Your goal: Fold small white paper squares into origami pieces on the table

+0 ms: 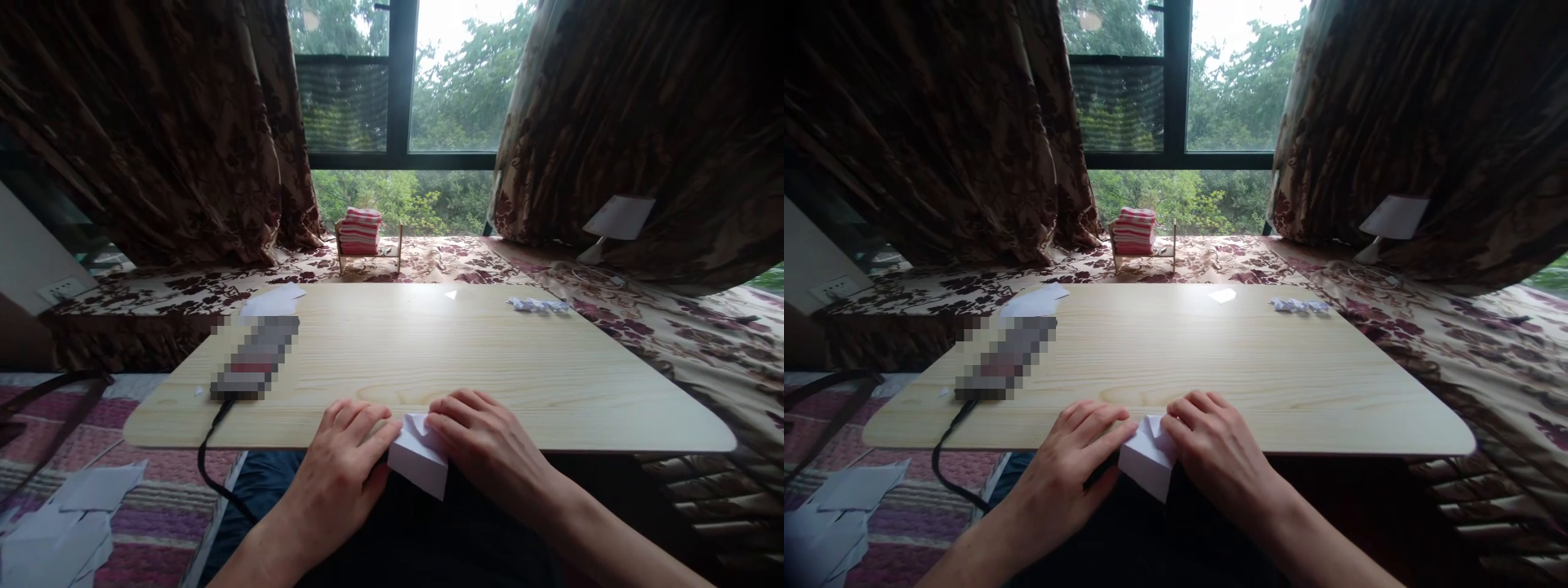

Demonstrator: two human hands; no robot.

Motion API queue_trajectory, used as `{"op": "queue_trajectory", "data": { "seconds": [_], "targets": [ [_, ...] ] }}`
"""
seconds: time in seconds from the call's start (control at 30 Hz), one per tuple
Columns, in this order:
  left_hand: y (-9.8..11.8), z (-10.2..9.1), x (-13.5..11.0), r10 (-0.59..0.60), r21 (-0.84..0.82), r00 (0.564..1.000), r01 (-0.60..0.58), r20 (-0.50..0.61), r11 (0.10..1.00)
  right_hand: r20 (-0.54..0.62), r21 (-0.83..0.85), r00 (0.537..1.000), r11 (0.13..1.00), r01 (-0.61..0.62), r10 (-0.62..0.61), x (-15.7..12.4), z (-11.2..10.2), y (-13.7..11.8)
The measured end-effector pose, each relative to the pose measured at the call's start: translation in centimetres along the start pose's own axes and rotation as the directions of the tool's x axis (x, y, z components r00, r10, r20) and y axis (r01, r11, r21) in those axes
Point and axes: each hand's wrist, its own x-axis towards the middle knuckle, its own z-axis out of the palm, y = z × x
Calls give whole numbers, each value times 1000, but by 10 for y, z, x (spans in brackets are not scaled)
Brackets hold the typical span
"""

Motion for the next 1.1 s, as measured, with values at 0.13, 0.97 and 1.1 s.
{"op": "queue_trajectory", "data": {
  "seconds": [0.13,0.97,1.1],
  "targets": [
    [5,0,-4,-6,-14,1000,6,-4,1000,31,-14,999,1000,-11,11,6,-2,0],
    [31,-4,0,109,135,989,-95,-102,986,305,3,925,971,-240,228,55,-21,7],
    [44,18,0,-1,132,983,26,-186,991,279,52,899,929,-366,338,43,-17,5]
  ]
}}
